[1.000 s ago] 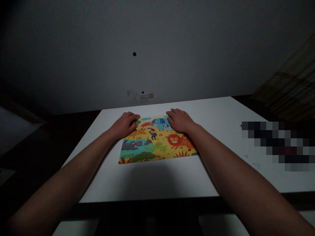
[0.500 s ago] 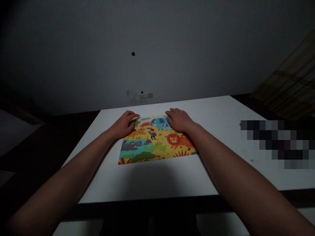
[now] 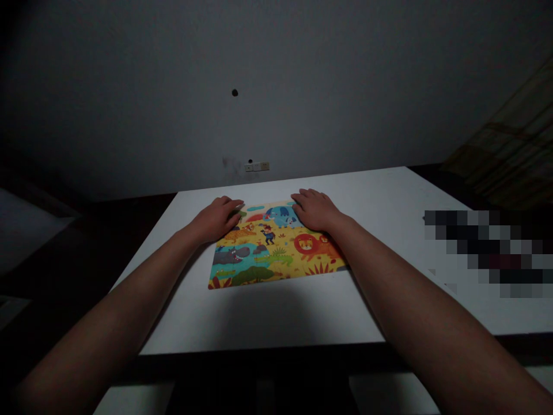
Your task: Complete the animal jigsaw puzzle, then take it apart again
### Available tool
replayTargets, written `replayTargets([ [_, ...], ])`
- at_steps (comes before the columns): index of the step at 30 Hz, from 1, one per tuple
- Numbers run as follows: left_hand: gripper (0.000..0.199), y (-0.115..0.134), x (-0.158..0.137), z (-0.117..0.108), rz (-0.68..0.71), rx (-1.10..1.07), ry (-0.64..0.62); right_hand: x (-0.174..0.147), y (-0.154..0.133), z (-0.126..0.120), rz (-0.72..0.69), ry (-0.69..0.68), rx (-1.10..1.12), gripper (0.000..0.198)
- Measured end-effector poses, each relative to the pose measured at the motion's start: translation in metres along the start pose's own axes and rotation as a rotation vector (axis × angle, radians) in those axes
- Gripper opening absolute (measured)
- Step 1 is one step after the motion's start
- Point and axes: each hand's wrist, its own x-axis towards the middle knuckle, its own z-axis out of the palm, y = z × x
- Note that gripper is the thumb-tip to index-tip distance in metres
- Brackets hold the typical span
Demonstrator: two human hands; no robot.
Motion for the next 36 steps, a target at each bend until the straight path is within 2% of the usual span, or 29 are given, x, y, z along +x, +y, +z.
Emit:
replayTargets([
  [7,0.053,-0.007,0.000,0.008,0.050,-0.121,0.073,-0.002,-0.003,-0.003,-0.001,-0.002,0.002,0.067],
  [16,0.049,-0.012,0.003,0.015,0.119,-0.139,0.122,0.000,0.002,0.000,-0.003,0.009,0.009,0.067],
  [22,0.062,-0.006,0.002,0.008,0.096,-0.032,0.181,0.000,0.002,0.000,-0.007,0.004,0.001,0.069],
  [25,0.071,-0.004,-0.001,-0.001,0.072,-0.049,0.216,-0.001,0.003,-0.001,-0.012,-0.007,0.000,0.072],
  [29,0.076,-0.007,-0.004,-0.002,0.067,-0.141,0.169,0.001,0.007,0.000,0.025,-0.040,0.014,0.074],
  [33,0.056,-0.008,-0.002,0.009,0.124,-0.111,0.076,0.002,0.008,0.001,0.105,-0.070,0.013,0.079],
  [36,0.053,-0.004,-0.002,0.011,0.115,-0.076,0.042,0.001,0.007,0.002,0.125,-0.057,0.011,0.079],
])
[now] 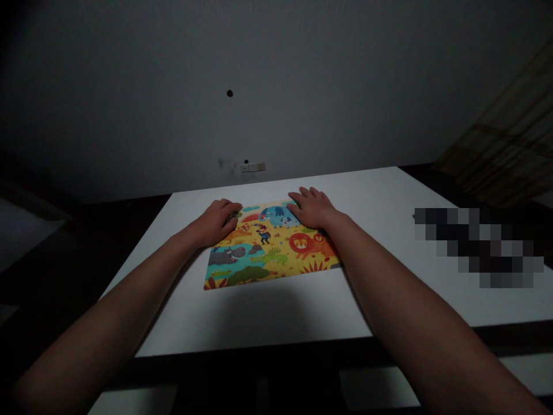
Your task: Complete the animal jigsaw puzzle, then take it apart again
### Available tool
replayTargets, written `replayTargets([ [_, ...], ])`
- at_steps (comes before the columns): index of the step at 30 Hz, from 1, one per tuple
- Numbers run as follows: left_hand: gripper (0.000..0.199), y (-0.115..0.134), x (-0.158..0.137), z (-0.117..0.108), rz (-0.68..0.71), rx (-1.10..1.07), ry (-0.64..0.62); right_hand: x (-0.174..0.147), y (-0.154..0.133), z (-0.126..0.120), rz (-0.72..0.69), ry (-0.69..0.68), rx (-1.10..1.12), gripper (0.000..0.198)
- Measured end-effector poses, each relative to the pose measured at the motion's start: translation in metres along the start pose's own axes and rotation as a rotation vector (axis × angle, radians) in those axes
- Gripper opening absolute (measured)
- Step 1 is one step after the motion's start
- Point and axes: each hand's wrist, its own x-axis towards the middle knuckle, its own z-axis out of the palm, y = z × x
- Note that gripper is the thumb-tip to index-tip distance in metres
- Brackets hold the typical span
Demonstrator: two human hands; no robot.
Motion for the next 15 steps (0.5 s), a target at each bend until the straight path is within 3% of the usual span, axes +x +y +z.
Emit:
replayTargets([
  [4,0.056,0.016,-0.001,-0.005,-0.078,0.044,0.010,-0.001,0.000,0.001,-0.009,0.028,0.005,0.076],
  [10,0.039,0.042,-0.001,-0.010,-0.203,0.150,-0.058,-0.002,0.000,-0.001,0.028,0.019,0.013,0.077],
  [15,0.036,0.049,-0.006,-0.013,-0.186,0.171,-0.060,-0.002,0.003,-0.006,0.070,0.016,0.013,0.078],
])
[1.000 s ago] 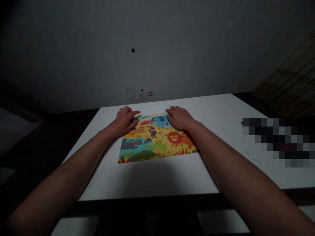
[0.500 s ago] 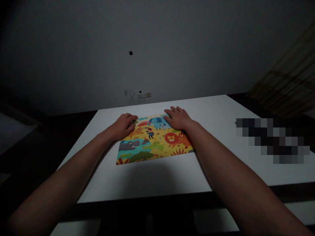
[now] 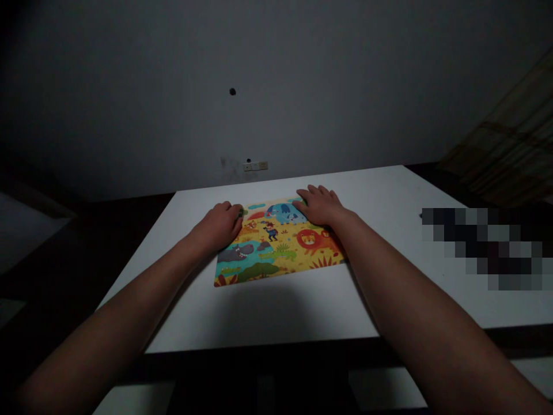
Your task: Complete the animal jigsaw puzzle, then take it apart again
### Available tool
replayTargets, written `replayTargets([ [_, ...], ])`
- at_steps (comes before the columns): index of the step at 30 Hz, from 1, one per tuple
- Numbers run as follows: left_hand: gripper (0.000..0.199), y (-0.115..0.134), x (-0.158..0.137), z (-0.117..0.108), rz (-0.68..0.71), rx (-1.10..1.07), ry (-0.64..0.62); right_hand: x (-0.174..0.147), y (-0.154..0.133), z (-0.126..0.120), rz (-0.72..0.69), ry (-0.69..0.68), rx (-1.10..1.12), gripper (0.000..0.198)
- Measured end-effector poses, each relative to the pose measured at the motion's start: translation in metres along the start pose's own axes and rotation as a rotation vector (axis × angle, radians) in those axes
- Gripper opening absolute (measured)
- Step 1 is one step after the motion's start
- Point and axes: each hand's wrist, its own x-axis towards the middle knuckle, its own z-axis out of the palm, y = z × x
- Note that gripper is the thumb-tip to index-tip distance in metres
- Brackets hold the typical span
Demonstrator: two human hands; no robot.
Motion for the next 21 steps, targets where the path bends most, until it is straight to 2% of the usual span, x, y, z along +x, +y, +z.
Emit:
replayTargets([
  [4,0.040,0.004,-0.001,0.001,0.054,-0.043,0.007,0.000,0.003,-0.003,0.038,0.044,-0.009,0.074],
  [8,0.038,0.009,0.001,0.003,0.070,-0.068,0.013,0.001,0.003,-0.006,0.007,0.089,-0.025,0.067],
  [21,0.050,0.003,0.002,0.015,-0.030,-0.144,-0.002,-0.004,-0.009,-0.016,-0.077,0.155,-0.067,0.056],
])
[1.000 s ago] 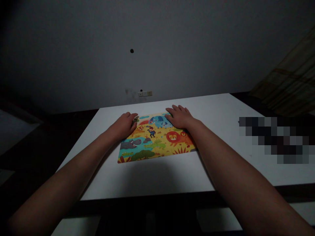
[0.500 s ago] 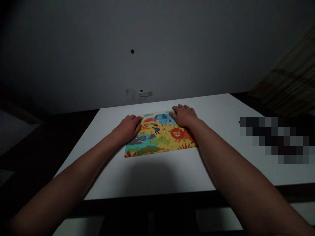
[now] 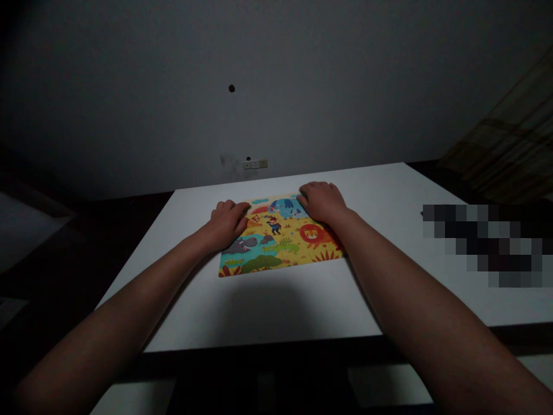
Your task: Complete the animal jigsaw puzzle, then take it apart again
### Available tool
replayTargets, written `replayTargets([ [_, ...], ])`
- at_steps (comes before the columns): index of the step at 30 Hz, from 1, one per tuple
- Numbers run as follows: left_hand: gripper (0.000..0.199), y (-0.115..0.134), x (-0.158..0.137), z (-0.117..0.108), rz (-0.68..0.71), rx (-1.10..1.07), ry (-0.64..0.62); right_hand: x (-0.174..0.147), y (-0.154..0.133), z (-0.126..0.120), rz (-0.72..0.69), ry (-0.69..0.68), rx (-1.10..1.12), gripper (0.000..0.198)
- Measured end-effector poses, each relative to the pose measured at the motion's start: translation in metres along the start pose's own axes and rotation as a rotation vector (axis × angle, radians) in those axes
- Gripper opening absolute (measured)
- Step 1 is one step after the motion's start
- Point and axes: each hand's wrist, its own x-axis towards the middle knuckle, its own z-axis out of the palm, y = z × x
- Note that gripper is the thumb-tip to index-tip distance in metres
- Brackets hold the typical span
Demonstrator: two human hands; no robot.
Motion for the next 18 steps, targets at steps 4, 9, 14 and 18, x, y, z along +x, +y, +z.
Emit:
replayTargets([
  [4,0.050,0.001,0.002,-0.006,0.003,0.028,-0.013,-0.005,-0.017,-0.009,-0.181,-0.041,0.082,0.058],
  [9,0.043,-0.001,0.011,-0.012,0.005,0.089,-0.014,-0.011,-0.032,-0.009,-0.268,-0.126,0.078,0.061],
  [14,0.043,-0.003,0.014,-0.011,0.010,0.128,0.019,-0.009,-0.025,-0.005,-0.225,-0.120,0.044,0.066],
  [18,0.044,-0.003,0.014,-0.011,-0.012,0.100,0.020,-0.008,-0.020,-0.002,-0.217,-0.119,0.044,0.070],
])
